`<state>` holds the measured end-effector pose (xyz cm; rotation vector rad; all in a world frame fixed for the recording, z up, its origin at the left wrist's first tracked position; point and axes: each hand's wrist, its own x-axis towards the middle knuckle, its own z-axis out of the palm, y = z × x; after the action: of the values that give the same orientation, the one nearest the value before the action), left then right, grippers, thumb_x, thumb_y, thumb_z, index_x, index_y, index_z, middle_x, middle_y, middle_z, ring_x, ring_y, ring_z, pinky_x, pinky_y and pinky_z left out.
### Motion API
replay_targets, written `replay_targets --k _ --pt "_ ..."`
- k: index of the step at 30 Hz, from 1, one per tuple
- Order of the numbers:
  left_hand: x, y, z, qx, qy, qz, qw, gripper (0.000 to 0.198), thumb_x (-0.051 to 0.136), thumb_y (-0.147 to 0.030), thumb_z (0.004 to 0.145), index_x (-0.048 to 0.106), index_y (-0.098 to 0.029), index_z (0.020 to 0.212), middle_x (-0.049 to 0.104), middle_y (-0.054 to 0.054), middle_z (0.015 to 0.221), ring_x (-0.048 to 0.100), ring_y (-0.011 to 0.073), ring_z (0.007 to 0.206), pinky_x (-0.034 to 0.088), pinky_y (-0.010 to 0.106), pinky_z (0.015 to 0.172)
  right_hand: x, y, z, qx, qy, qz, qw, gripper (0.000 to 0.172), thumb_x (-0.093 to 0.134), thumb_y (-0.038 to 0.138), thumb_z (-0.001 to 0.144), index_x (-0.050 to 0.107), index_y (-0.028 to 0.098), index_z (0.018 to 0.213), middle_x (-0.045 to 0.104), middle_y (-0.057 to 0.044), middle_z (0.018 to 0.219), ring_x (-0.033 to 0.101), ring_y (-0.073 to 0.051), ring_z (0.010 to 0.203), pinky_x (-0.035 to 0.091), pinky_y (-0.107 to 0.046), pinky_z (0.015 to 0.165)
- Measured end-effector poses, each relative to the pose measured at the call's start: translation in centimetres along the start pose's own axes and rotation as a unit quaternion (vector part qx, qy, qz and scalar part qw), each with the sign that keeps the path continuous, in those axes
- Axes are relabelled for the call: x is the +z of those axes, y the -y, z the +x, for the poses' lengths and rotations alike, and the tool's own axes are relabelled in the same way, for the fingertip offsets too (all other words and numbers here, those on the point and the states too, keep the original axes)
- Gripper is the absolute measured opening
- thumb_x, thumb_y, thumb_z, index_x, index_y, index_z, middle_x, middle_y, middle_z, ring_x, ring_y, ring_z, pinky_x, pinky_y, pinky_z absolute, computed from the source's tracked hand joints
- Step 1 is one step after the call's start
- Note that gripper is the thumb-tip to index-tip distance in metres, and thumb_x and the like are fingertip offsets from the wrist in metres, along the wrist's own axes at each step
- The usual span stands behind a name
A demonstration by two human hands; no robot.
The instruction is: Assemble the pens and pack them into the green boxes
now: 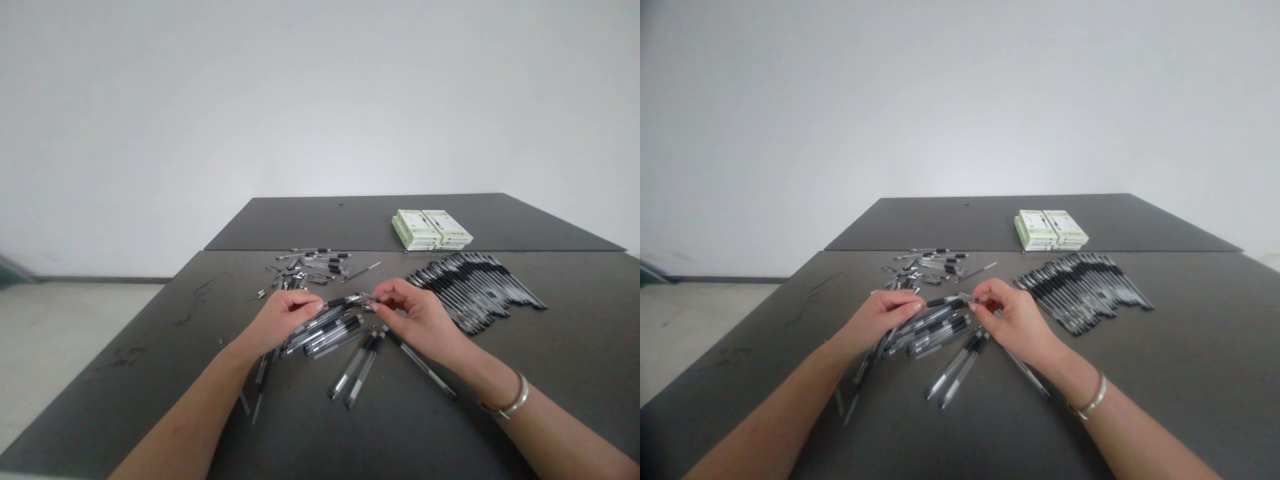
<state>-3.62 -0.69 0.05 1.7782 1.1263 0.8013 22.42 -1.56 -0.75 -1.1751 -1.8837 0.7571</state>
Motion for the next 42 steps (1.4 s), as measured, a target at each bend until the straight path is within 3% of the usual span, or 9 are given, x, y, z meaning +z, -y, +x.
replay_targets --k 11,26,42 --pt "-0.1 -0.8 -0.1 0.019 0.027 0.029 0.999 0.029 0.055 -0.035 0.088 0.070 -0.013 0.077 0.060 0.001 0.072 0.053 0.0138 0.070 0.038 0.023 0.065 -0.8 0.7 -0.1 -0.044 0.001 -0.046 0.998 0.014 0.060 0.026 0.087 0.067 0.019 0.095 0.071 -0.003 0.079 0.065 -0.015 0.070 0.049 -0.025 0.064" --pt "0.2 -0.7 0.0 0.038 0.050 0.036 0.997 0.026 0.055 -0.031 0.089 0.071 -0.013 0.081 0.061 0.002 0.074 0.055 0.0138 0.072 0.039 0.024 0.068 -0.4 1.3 -0.2 -0.066 0.026 -0.049 0.996 0.020 0.058 0.026 0.089 0.071 0.020 0.103 0.072 -0.005 0.087 0.065 -0.016 0.075 0.050 -0.027 0.068" --pt "0.9 -0.7 0.0 0.086 0.046 0.039 0.994 0.030 0.052 -0.028 0.091 0.068 -0.013 0.071 0.047 -0.002 0.064 0.047 0.0118 0.064 0.034 0.024 0.064 0.5 1.3 -0.5 -0.082 -0.010 -0.035 0.996 0.015 0.059 0.020 0.087 0.071 0.019 0.095 0.074 -0.004 0.086 0.067 -0.016 0.076 0.050 -0.027 0.071"
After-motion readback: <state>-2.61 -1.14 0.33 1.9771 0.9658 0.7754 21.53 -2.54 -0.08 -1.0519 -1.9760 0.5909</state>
